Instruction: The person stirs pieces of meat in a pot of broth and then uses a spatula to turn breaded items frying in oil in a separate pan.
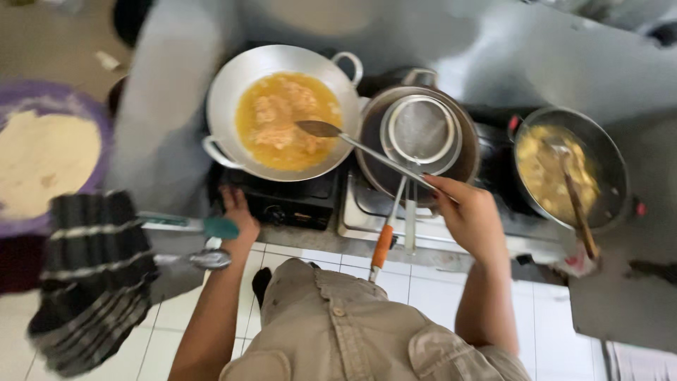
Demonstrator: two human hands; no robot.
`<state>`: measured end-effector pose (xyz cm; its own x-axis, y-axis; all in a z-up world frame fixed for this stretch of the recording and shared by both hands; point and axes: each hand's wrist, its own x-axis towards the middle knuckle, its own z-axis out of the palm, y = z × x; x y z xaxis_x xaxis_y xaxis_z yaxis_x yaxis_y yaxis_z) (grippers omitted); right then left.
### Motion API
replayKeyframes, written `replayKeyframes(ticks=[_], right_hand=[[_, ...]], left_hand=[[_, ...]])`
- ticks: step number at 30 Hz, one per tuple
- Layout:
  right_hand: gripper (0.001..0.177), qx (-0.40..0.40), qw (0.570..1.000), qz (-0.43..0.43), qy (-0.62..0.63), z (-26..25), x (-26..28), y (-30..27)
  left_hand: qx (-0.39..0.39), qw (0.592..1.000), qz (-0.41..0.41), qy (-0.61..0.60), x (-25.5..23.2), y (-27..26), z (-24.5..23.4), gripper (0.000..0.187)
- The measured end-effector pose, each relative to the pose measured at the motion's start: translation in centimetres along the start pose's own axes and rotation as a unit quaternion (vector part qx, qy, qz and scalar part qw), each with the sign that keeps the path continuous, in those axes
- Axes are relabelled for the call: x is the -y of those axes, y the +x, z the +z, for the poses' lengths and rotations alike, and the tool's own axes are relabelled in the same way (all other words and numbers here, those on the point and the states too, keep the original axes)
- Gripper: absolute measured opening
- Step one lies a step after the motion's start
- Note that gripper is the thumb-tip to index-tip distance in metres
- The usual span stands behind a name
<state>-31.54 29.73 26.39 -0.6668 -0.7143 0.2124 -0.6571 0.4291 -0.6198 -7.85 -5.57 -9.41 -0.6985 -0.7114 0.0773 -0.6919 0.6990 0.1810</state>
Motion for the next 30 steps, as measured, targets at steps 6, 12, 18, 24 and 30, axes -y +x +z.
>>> replayKeyframes(ticks=[6, 12, 18, 24, 30], right_hand=[[0.028, -0.045, 0.997, -0.056, 0.007, 1.2, -0.3, 0.4], [0.030, -0.039, 0.998, -0.044, 0.014, 0.0, -0.6, 0.0], [0.029, -0.032, 0.999, -0.005, -0.009, -0.5, -0.4, -0.7], [0.027, -0.042, 0.999, -0.013, -0.009, 1.3, -0.9, -0.5], [0.030, -0.033, 0.999, 0.002, 0.041, 1.1, -1.1, -0.1]], left_hand=[[0.086, 0.995, -0.041, -0.015, -1.1, 0.0, -3.3, 0.096], [0.043, 0.999, -0.003, -0.006, -0.4, 0.8, -1.4, 0.098], [0.075, 0.997, -0.033, -0.014, -0.7, 0.2, -1.9, 0.098], [0.093, 0.994, -0.054, 0.021, -1.8, 0.3, -3.0, 0.096], [0.048, 0.991, 0.016, 0.120, -1.3, 0.3, -2.4, 0.092]])
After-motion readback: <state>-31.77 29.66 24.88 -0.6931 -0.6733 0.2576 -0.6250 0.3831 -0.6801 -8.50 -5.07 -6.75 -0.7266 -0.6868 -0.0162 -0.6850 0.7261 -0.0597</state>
